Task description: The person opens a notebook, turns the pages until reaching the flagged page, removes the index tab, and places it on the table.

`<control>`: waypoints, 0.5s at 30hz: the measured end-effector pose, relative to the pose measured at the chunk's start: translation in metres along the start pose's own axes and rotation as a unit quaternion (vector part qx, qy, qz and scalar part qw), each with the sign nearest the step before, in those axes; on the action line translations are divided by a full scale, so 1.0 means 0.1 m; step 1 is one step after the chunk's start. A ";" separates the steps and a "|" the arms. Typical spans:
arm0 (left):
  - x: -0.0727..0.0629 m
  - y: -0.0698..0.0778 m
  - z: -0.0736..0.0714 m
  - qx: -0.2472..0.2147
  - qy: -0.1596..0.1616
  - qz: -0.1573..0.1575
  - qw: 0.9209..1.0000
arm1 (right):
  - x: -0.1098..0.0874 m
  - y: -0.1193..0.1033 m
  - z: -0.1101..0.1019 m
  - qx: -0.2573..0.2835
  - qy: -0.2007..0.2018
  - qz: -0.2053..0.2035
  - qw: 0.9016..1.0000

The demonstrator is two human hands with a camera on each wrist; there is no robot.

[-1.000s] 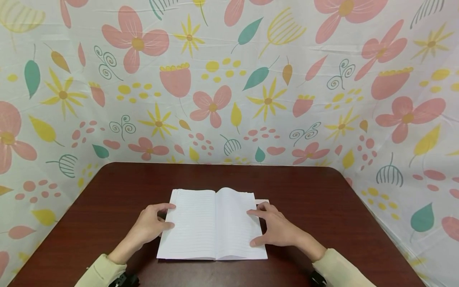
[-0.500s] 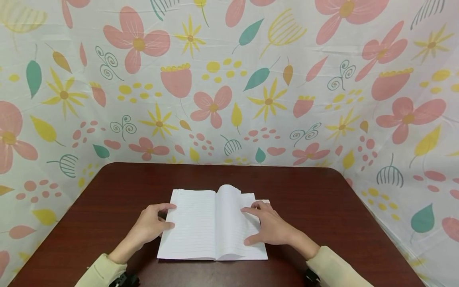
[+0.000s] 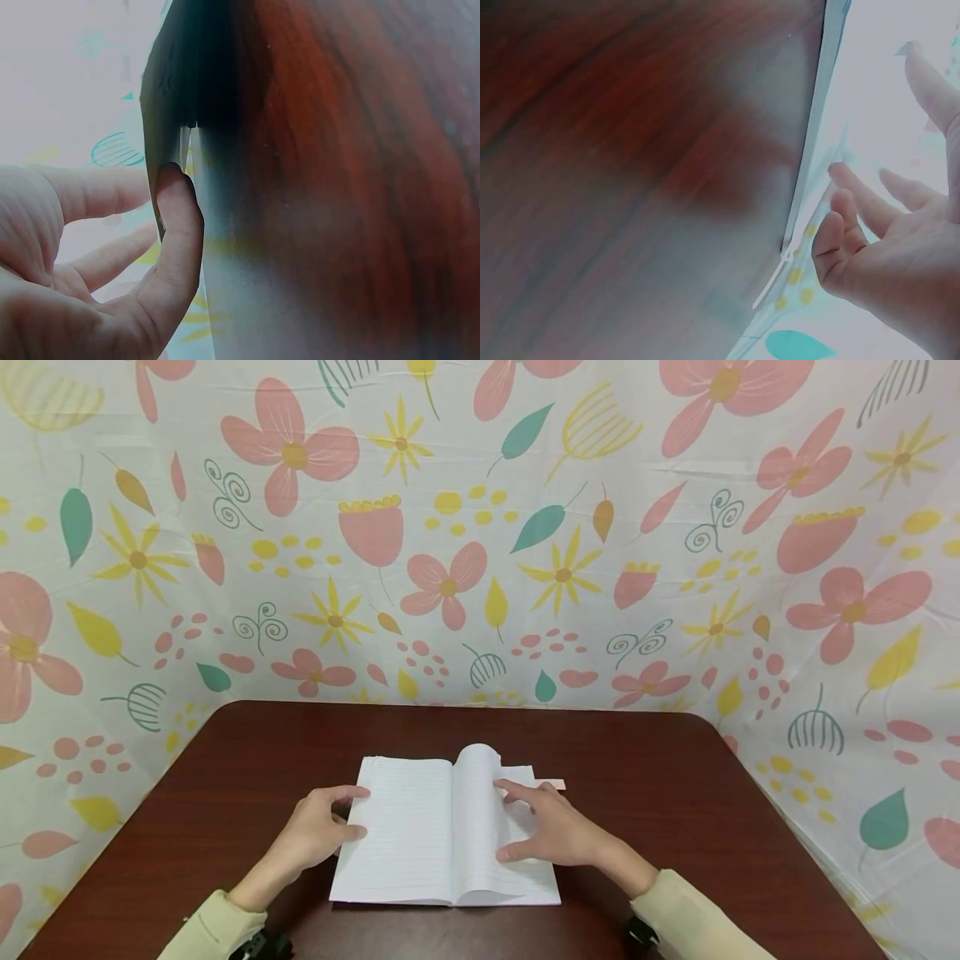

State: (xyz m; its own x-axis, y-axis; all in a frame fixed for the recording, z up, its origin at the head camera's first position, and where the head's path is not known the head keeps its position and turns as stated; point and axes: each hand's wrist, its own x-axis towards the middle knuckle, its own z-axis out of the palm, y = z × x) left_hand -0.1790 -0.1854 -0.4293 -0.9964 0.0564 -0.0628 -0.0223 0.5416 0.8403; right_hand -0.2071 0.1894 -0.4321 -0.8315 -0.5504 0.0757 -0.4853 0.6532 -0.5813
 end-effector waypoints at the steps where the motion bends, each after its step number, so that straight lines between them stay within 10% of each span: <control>1: 0.00 0.00 0.00 0.000 0.000 0.001 1.000 | 0.01 -0.01 0.00 0.002 -0.001 0.002 1.000; 15: 0.00 0.00 0.00 0.002 0.004 0.006 1.000 | 0.13 -0.13 0.07 0.034 0.016 0.013 0.999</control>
State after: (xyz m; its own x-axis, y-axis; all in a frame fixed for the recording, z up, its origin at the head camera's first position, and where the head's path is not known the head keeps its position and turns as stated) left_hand -0.1792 -0.1852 -0.4292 -0.9973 0.0555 -0.0489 -0.0109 0.5437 0.8392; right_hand -0.2100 0.1701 -0.4289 -0.8524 -0.5158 0.0859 -0.4449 0.6291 -0.6374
